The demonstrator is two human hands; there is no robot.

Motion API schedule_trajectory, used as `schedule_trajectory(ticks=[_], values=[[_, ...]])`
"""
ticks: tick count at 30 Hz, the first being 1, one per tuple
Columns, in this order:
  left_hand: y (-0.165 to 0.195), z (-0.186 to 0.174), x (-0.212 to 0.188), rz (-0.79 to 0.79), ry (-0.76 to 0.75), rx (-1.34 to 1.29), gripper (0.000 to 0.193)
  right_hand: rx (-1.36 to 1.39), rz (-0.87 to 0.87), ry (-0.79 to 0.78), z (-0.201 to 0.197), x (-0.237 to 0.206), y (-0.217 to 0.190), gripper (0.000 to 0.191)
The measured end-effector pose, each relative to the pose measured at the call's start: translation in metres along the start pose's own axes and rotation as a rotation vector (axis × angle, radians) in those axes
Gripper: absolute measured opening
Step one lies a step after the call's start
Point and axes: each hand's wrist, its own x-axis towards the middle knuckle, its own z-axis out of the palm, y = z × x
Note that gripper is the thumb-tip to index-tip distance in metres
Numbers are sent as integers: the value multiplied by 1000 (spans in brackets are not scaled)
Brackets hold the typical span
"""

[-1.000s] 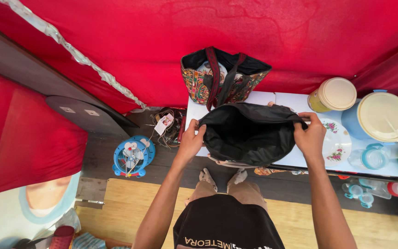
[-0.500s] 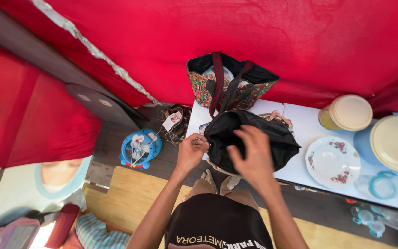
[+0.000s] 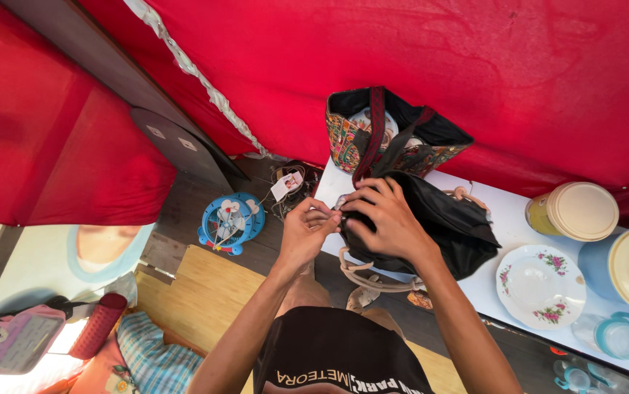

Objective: The person packs a round lunchbox, water bottles, and a spoon into a black drawstring bag, pulls the drawstring to close it, then reopens the bag and unpacks the lunchbox, bottles, spoon, and a container onto the table.

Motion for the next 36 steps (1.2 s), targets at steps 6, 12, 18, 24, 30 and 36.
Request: schedule_trajectory(ticks=[6,12,18,24,30,36], values=[[10,-13,13,94,-98,-9,21,-63,343,6,19,18,-43,37],[3,-35,27,96,-194,-21,30,-31,365,19,44,23,-40,40],[13,-58,37,189,-458,-105,32,-107,367,54,68,20,-35,16],[36,-64,57,663,-553,495,40,-8,500,262,73,21,-52,12],[21,-52,70,821,-520,553,22,-228,544,415,63,35,-67,10],[8,-58,79,828,-517,554,20,-282,629,514,76,27,-65,19]])
